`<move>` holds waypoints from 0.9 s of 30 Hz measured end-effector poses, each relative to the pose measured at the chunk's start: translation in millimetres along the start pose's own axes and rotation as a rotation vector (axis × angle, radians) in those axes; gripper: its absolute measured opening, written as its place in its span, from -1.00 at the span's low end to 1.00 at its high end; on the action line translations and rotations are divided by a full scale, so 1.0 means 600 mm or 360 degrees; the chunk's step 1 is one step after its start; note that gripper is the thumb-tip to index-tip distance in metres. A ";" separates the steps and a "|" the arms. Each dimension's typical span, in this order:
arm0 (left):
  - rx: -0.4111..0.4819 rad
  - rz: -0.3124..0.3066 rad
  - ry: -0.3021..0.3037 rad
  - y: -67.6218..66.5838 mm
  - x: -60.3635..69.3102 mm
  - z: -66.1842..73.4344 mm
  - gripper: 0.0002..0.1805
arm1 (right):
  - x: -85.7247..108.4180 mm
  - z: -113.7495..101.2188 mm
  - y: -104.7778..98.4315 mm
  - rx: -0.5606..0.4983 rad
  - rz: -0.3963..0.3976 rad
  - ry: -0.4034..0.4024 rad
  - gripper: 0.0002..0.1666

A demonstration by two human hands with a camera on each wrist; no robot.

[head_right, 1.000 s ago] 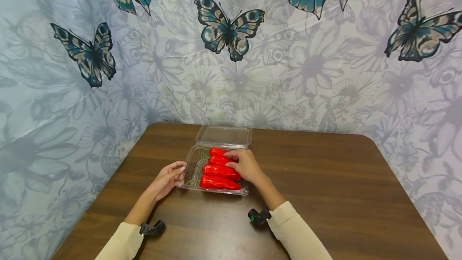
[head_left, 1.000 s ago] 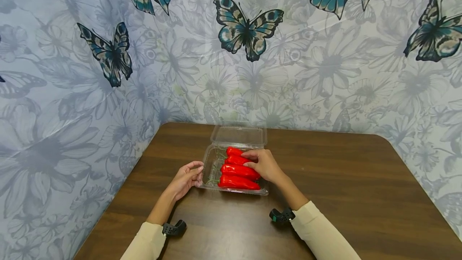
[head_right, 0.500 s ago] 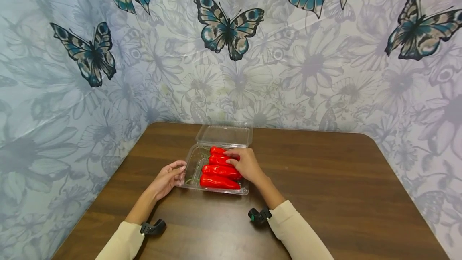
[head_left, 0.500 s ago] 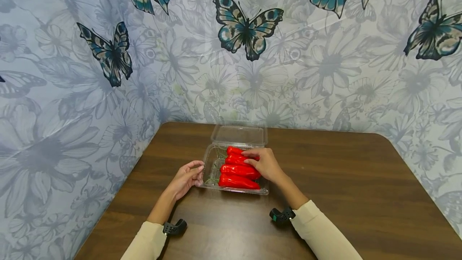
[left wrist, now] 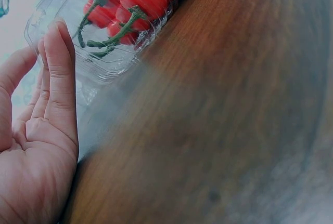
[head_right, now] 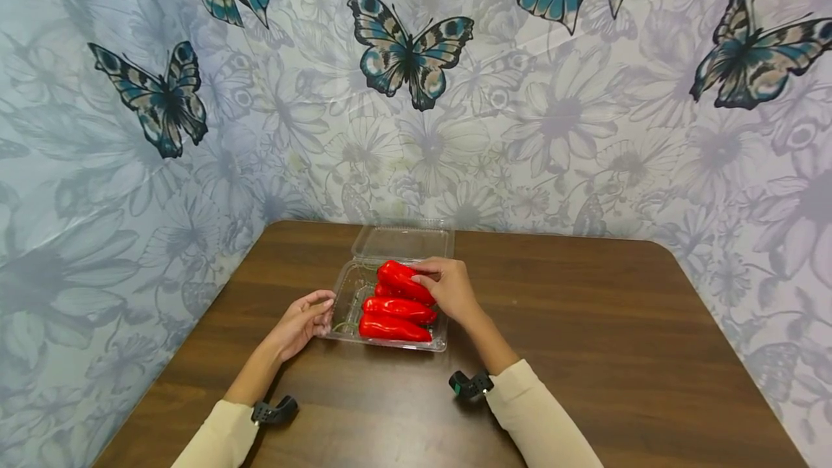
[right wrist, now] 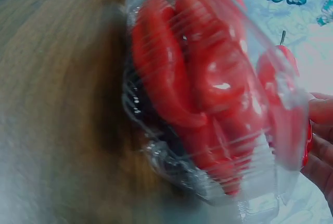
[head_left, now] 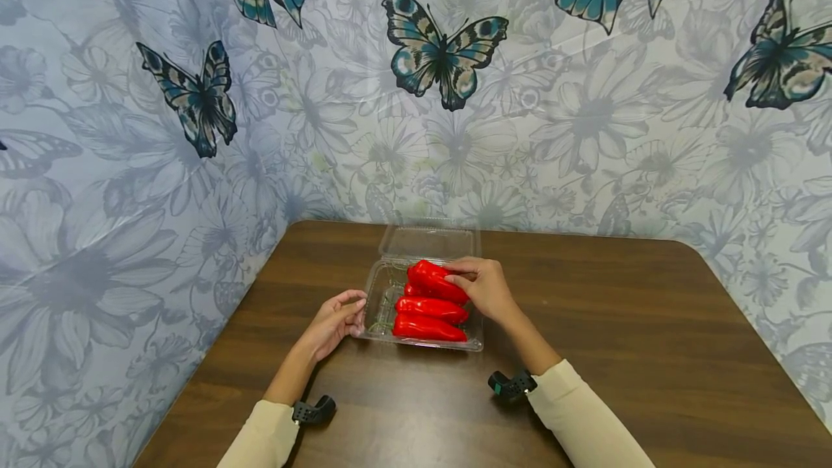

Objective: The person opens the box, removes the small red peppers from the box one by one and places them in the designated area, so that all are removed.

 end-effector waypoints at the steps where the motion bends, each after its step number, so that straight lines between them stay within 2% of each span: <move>1: -0.0002 0.0006 -0.0003 0.000 0.000 0.000 -0.83 | 0.000 0.000 -0.004 -0.0012 0.0010 -0.0006 -0.74; 8: -0.0014 0.0018 -0.0014 -0.003 -0.001 -0.003 -0.83 | -0.002 0.004 -0.029 -0.0107 0.0062 0.0005 -0.77; 14: -0.0021 0.0015 -0.0005 -0.004 -0.002 -0.003 -0.84 | -0.003 0.001 -0.053 -0.0084 0.0127 0.0019 -0.76; 23: -0.0010 0.0044 -0.0010 -0.004 0.000 -0.003 -0.86 | 0.009 -0.051 -0.096 -0.0005 0.0213 0.0083 -0.76; 27: 0.0002 0.0040 -0.0010 -0.004 0.000 -0.003 -0.84 | 0.014 -0.049 -0.113 0.0006 0.0254 0.0130 -0.75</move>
Point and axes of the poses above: each hand's wrist, its own x-axis away from the middle knuckle, its own y-axis out of the palm, z = x × y, the point moved 9 cm from there along -x, towards the middle knuckle, and after that the axes turned 9 degrees about -z, right-handed, at the moved point
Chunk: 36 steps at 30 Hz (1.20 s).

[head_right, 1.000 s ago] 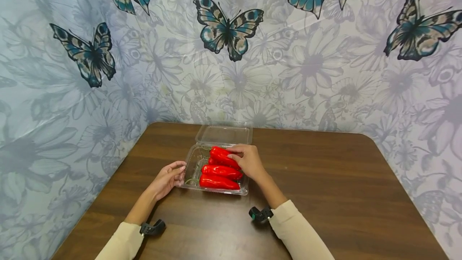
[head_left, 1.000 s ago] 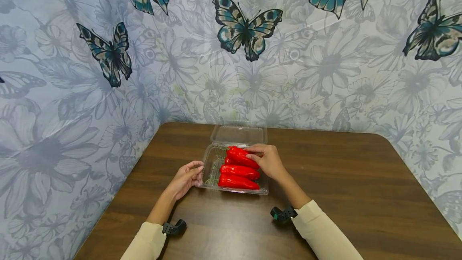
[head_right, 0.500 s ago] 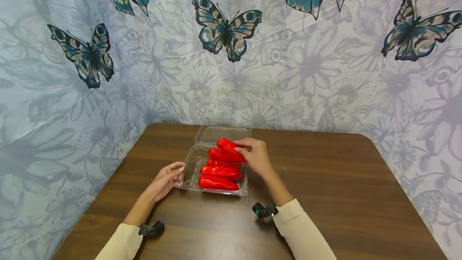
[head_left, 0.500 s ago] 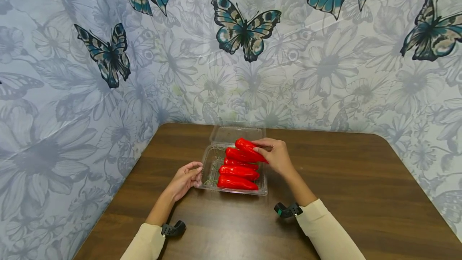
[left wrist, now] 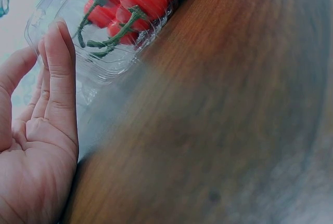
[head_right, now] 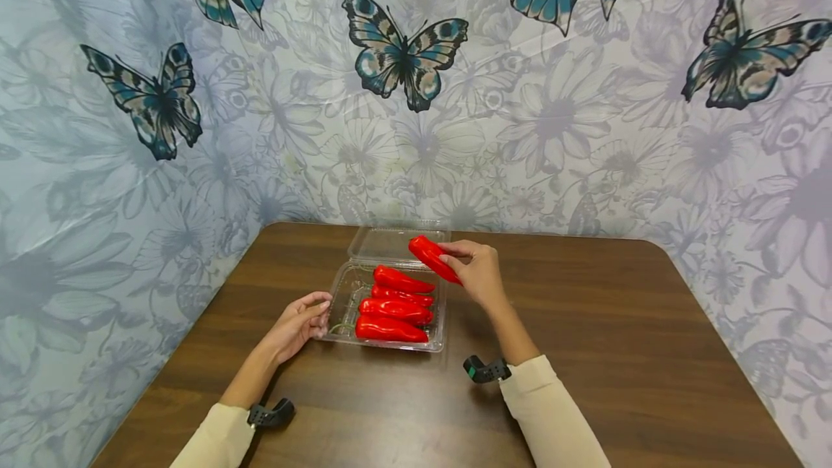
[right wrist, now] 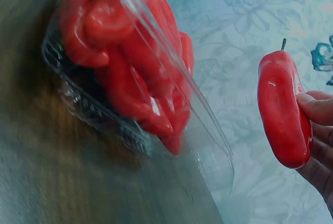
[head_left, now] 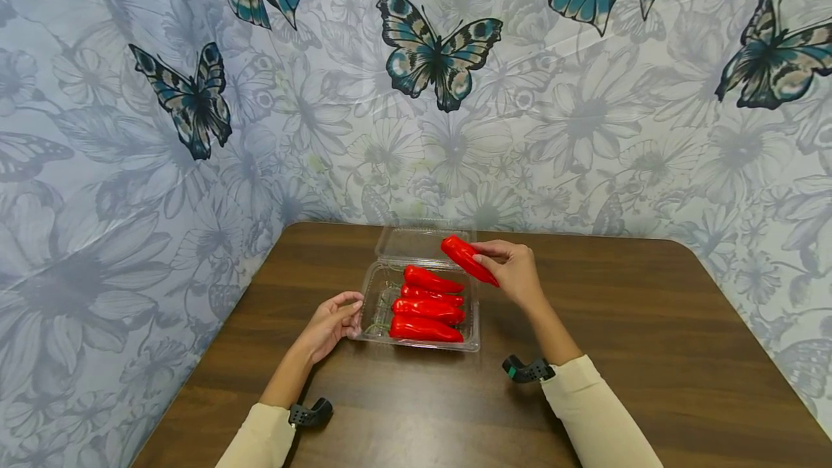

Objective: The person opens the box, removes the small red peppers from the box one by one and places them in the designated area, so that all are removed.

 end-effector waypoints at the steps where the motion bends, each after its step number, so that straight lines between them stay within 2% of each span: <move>1: 0.0004 -0.0002 0.0002 0.000 0.000 0.000 -0.83 | 0.000 0.004 -0.004 -0.0008 0.0005 0.0022 -0.75; 5: 0.0019 -0.0009 0.0010 0.001 0.000 0.002 -0.82 | -0.001 0.022 -0.018 -0.0017 0.0019 0.0091 -0.74; 12: -0.0004 -0.0038 0.0028 0.003 0.000 0.004 -0.85 | -0.009 0.092 -0.039 -0.0061 0.0081 0.0112 -0.72; 22: -0.0017 -0.0022 0.0018 0.002 0.000 0.003 -0.86 | -0.003 0.127 -0.070 -0.0033 0.0154 0.0193 -0.71; 30: -0.0018 -0.0062 0.0030 0.004 0.000 0.004 -0.85 | 0.002 0.156 -0.087 -0.0025 0.0206 0.0288 -0.71; 36: -0.0015 -0.0053 0.0022 0.005 0.000 0.003 -0.86 | 0.009 0.182 -0.102 -0.0005 0.0244 0.0352 -0.70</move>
Point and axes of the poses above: each hand's wrist, its own x-axis away from the middle knuckle, its own y-axis out of the palm, z = x × y, the point moved 9 cm from there along -x, towards the middle knuckle, and after that the axes turned 9 degrees about -z, right-handed, at the moved point
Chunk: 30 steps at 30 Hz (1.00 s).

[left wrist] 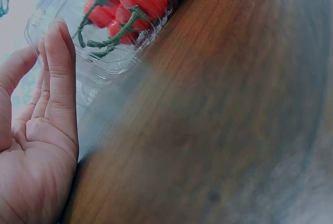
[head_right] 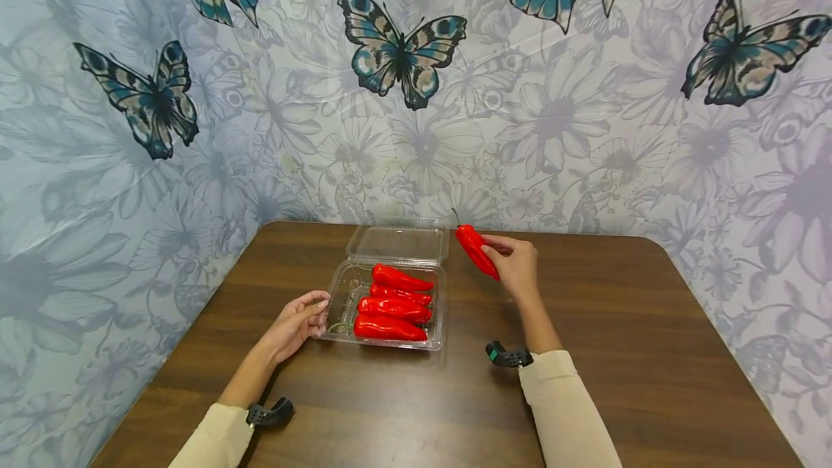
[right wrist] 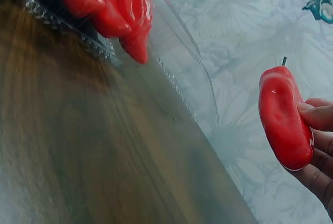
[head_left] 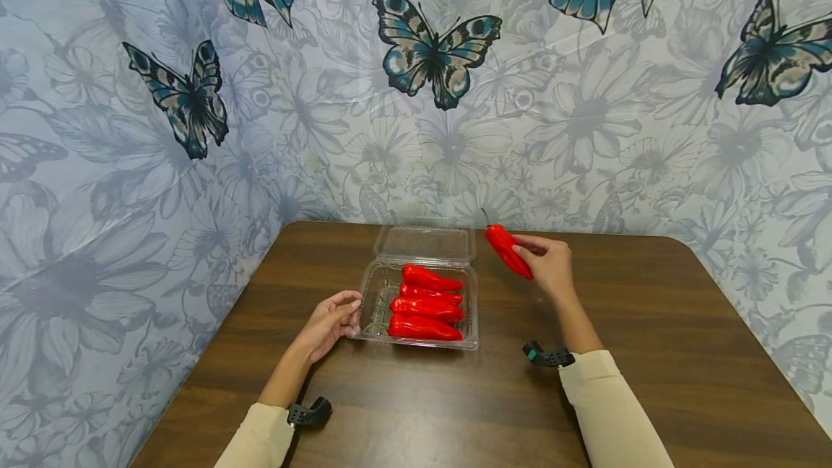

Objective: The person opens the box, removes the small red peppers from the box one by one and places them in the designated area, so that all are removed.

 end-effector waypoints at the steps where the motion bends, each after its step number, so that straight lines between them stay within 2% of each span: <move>1: -0.0001 0.0002 -0.0002 0.000 0.000 0.000 -0.86 | 0.000 0.004 -0.003 0.0003 0.0012 0.0010 -0.70; 12: -0.0011 0.0024 -0.0015 -0.004 -0.003 -0.002 -0.87 | 0.003 0.046 -0.030 0.0039 0.0084 0.0120 -0.67; 18: -0.0012 -0.0002 -0.0006 -0.002 -0.003 -0.002 -0.86 | 0.007 0.063 -0.044 0.0007 0.0126 0.0160 -0.69; 26: -0.0014 0.0059 -0.0034 -0.005 -0.001 -0.003 -0.84 | 0.013 0.094 -0.059 0.0091 0.0131 0.0280 -0.69; 30: -0.0015 0.0060 -0.0032 -0.004 0.001 -0.002 -0.81 | 0.014 0.106 -0.065 0.0146 0.0137 0.0315 -0.69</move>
Point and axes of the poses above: each hand's wrist, its own x-axis away from the middle knuckle, its own y-axis out of the palm, z = x × y, the point moved 9 cm from there along -x, towards the middle knuckle, and after that the axes turned 9 degrees about -z, right-handed, at the moved point
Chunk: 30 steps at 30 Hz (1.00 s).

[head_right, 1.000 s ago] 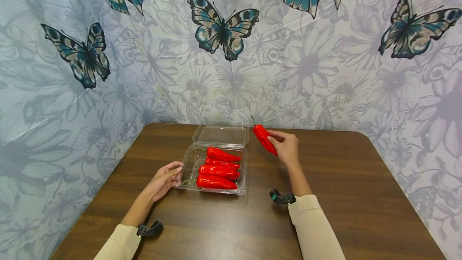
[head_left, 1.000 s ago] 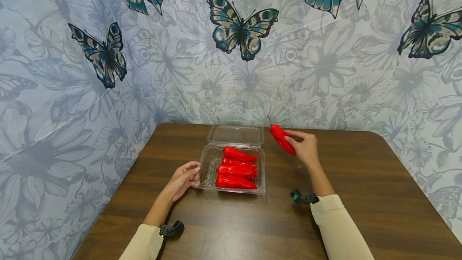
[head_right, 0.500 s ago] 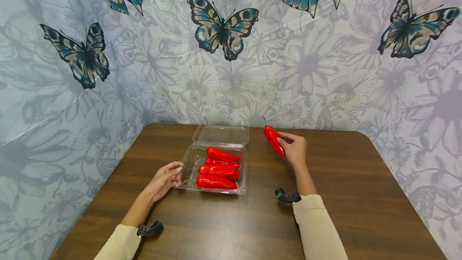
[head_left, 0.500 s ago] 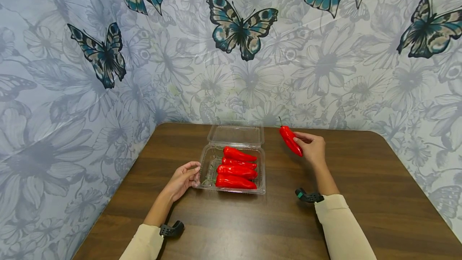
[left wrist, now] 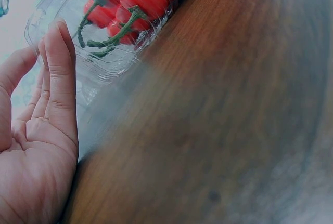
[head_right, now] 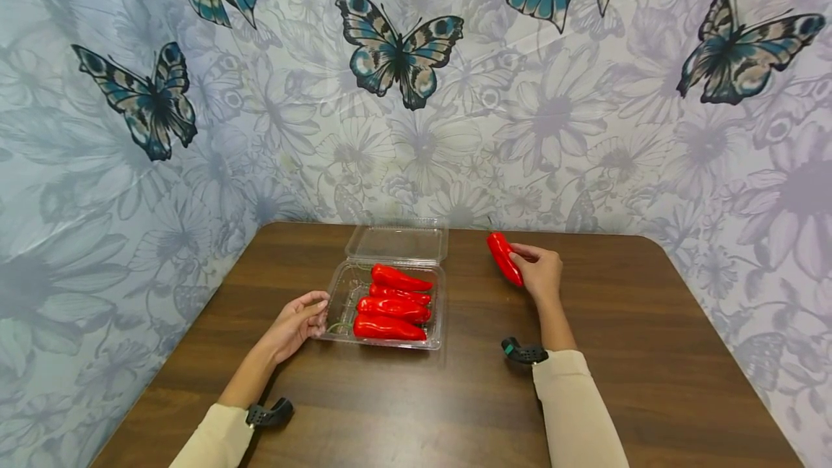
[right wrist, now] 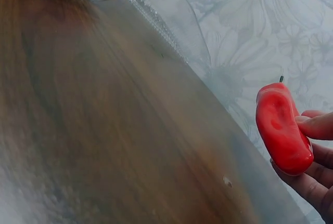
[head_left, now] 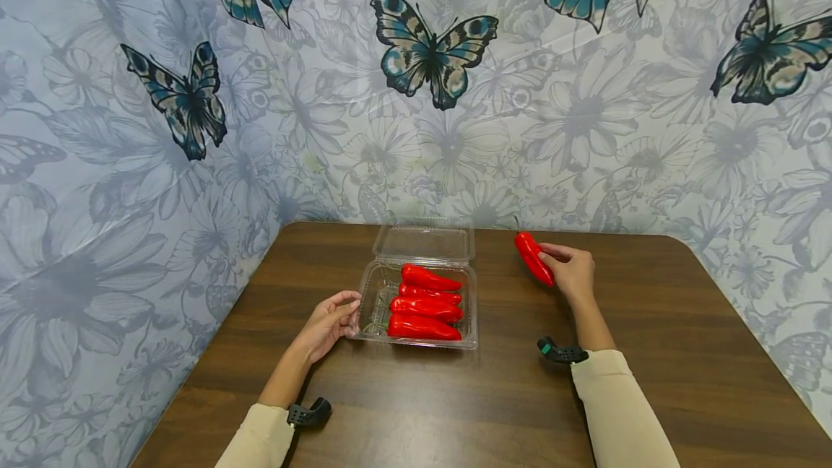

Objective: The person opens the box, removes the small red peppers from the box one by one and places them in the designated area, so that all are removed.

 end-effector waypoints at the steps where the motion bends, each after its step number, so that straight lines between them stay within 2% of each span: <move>1: 0.0000 0.0000 0.0001 0.000 0.000 0.000 -0.81 | 0.000 0.002 -0.001 0.0017 0.0002 0.0002 -0.69; 17: 0.0004 0.0017 -0.0020 -0.003 0.002 -0.004 -0.82 | 0.005 0.025 -0.006 0.0140 -0.0012 0.0131 -0.70; 30: -0.0009 -0.0034 0.0020 -0.002 -0.001 -0.004 -0.86 | 0.012 0.022 -0.010 0.0183 0.0024 0.0094 -0.71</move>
Point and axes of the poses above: each hand's wrist, its own x-axis away from the middle knuckle, its own y-axis out of the palm, z = x × y, the point moved 9 cm from there along -x, towards the middle knuckle, and after that the axes turned 9 degrees about -z, right-handed, at the moved point
